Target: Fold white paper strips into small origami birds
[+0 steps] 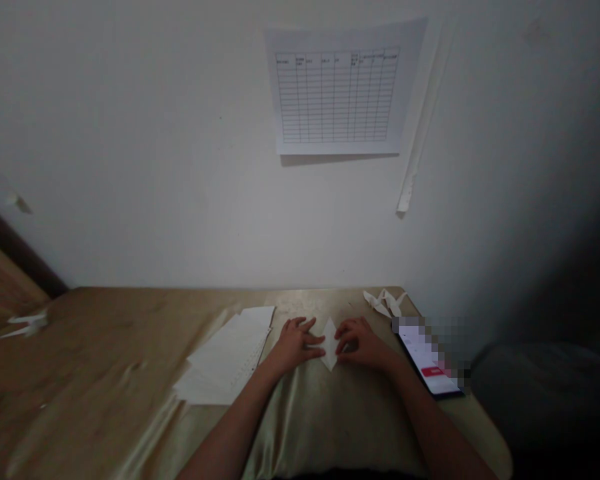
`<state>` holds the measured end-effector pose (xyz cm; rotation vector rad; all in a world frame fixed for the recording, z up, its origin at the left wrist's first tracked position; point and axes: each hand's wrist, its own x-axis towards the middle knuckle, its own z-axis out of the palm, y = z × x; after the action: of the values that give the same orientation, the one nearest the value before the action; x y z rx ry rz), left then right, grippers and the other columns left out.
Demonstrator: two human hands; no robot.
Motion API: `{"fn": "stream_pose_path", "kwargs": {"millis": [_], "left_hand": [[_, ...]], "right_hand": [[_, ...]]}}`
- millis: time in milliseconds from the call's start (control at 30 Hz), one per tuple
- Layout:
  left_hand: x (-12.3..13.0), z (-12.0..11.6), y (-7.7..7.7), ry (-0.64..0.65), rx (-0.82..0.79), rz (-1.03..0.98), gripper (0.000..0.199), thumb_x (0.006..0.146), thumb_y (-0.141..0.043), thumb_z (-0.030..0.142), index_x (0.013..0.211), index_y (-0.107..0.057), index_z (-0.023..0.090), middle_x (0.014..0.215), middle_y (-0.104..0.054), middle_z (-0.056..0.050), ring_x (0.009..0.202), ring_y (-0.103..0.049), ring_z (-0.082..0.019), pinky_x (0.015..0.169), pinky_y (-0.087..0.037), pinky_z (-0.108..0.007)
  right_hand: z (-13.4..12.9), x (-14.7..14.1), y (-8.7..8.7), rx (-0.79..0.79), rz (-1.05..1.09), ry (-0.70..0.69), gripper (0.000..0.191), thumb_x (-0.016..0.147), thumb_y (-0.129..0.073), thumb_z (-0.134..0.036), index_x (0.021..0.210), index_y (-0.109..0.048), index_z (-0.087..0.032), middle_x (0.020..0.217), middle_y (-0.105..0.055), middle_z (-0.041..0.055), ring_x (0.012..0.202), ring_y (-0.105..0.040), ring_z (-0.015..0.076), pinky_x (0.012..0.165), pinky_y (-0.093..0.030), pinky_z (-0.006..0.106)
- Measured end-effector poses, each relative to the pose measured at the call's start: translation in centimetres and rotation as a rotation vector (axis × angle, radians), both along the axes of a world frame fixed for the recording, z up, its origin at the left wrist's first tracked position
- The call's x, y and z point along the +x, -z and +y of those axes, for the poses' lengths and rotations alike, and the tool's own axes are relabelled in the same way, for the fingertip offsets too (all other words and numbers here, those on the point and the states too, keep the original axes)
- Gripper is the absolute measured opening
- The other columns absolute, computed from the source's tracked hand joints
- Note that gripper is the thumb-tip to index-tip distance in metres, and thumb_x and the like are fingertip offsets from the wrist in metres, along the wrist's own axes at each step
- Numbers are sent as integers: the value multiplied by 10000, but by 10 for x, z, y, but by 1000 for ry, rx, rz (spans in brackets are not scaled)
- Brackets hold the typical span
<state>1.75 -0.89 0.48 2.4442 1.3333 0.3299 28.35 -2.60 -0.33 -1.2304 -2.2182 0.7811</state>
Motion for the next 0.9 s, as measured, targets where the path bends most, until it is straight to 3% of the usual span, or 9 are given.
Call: {"fn": "stream_pose_path", "kwargs": {"millis": [100,400,600,800,900], "left_hand": [[0,3,2,2,-1,-11,375,888,-796,545,1198,-835,338,1618,-551,-71,1528,-445,-396,1254,-329,-569],[3,2,1,-20,-12,-44,288,906,-792,507,1123,-857,329,1602,-567,-94,1526,-458,-394,1256,-305,-622],[1,2,2,-19,-7,-55,301,924,-752,557,1109,-859,346,1604,-568,-66,1529,-453,-378,1254,-312,-599],[1,3,3,-20,-26,-81,335,922,-739,584,1110,-858,333,1598,-574,-61,1525,-453,-360,1257,-307,-592],[2,2,2,-30,-29,-77,321,919,-751,563,1112,-859,329,1594,-578,-66,1517,-466,-364,1258,-309,-594]], "right_hand": [[1,1,1,0,20,0,93,759,-896,-280,836,-843,-288,1185,-734,50,1283,-585,305,1227,-323,550],[1,0,1,-7,17,0,75,774,-877,-304,837,-840,-285,1190,-736,51,1278,-580,300,1243,-288,567],[0,0,1,-5,0,17,44,785,-841,-250,813,-825,-280,1185,-733,40,1257,-604,283,1295,-145,609],[-1,-2,1,14,-20,16,9,800,-808,-269,806,-814,-273,1187,-719,44,1239,-603,277,1263,-254,567],[-1,-3,2,23,-43,8,36,832,-777,-286,839,-808,-269,1191,-711,42,1246,-591,270,1263,-239,573]]}}
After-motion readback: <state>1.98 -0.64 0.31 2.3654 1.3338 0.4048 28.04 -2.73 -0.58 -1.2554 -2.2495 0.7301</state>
